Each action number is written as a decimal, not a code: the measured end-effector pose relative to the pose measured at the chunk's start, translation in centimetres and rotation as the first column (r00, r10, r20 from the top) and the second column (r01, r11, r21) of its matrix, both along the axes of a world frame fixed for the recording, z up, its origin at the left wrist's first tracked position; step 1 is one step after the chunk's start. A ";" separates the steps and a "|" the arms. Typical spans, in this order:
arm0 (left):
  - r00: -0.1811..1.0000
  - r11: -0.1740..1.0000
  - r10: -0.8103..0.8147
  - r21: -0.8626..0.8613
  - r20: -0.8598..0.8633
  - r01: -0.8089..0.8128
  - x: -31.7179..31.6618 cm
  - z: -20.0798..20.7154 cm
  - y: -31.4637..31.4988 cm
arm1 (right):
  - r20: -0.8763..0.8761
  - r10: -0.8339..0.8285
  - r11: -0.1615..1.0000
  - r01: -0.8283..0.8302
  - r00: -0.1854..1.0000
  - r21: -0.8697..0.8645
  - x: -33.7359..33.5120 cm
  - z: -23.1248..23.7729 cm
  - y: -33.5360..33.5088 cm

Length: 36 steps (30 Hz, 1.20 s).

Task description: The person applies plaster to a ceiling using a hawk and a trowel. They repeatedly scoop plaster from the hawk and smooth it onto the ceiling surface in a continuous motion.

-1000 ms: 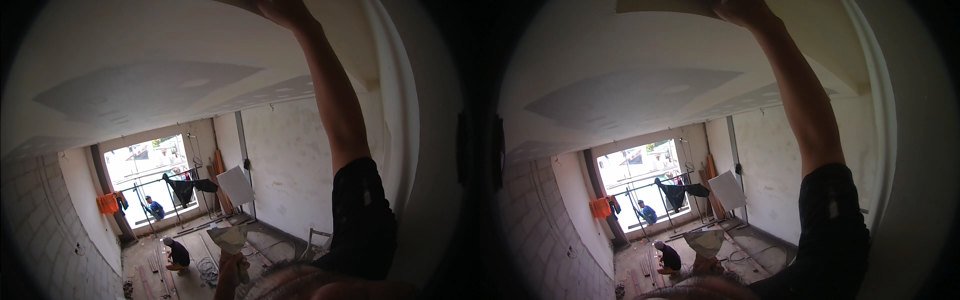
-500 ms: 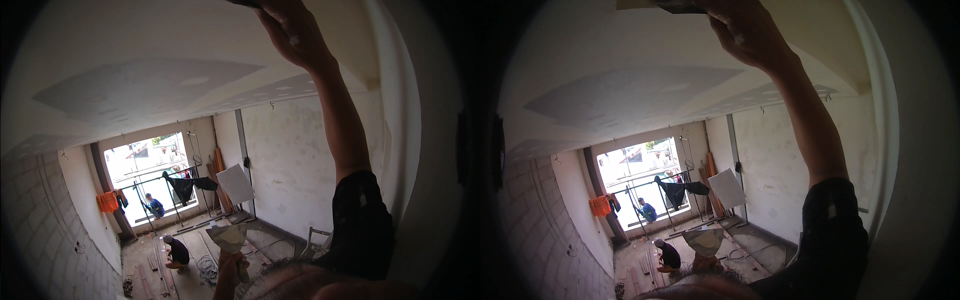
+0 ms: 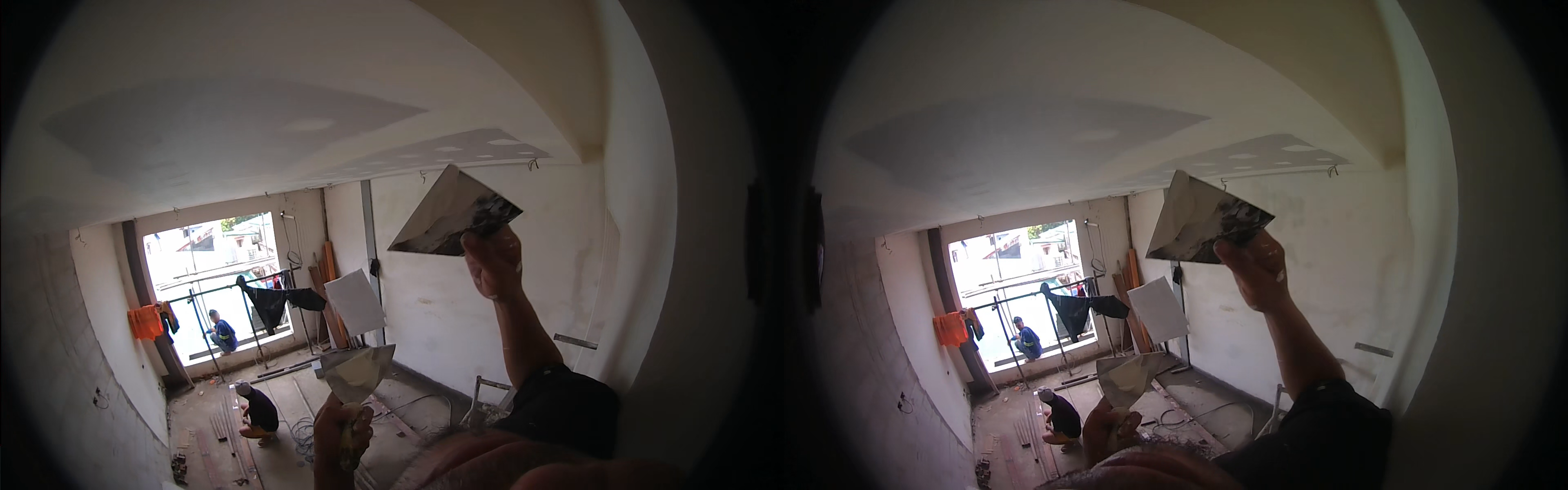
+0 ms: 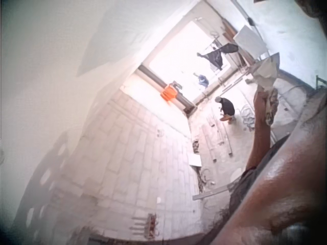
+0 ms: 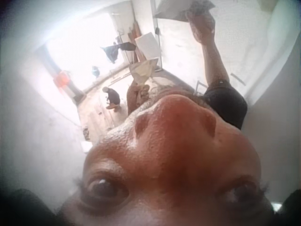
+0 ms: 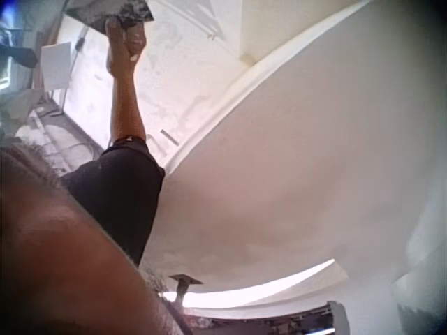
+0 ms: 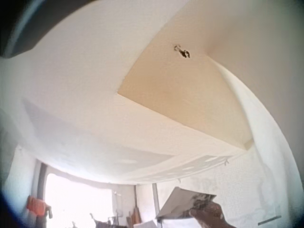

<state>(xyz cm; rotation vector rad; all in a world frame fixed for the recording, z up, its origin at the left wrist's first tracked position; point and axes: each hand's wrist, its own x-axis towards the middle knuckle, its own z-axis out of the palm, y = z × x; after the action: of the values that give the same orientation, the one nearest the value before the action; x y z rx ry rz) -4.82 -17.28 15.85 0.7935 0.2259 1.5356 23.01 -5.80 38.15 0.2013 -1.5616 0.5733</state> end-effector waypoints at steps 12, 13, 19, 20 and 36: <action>0.933 0.952 -0.305 0.090 0.190 0.293 -2.8 -0.1 1.6 | 0.644 0.308 0.949 -0.278 0.700 -0.151 -7.4 -12.7 6.1; 0.944 0.956 -0.289 0.097 0.158 0.276 -2.7 0.2 1.5 | 0.676 0.205 0.973 -0.223 0.707 -0.061 -7.2 -12.3 6.2; 0.999 0.987 0.014 0.164 -0.050 -0.006 -2.3 3.8 -1.7 | 0.576 -0.238 0.958 0.091 0.782 0.272 -0.9 -8.3 7.6; 0.999 0.981 -0.023 0.196 0.048 0.013 -2.5 4.4 -2.3 | 0.503 -0.269 0.959 0.179 0.822 0.220 0.5 -6.5 7.0; 0.981 0.977 -0.179 0.134 0.068 0.169 -4.4 2.0 0.1 | -0.749 -0.280 -0.330 0.673 0.600 0.662 0.1 30.9 -9.7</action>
<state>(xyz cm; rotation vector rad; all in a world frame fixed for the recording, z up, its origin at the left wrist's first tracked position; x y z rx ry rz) -9.18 -17.18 17.83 0.8282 -0.0018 1.4225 23.08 -15.47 69.09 0.6187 -1.2221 -1.5254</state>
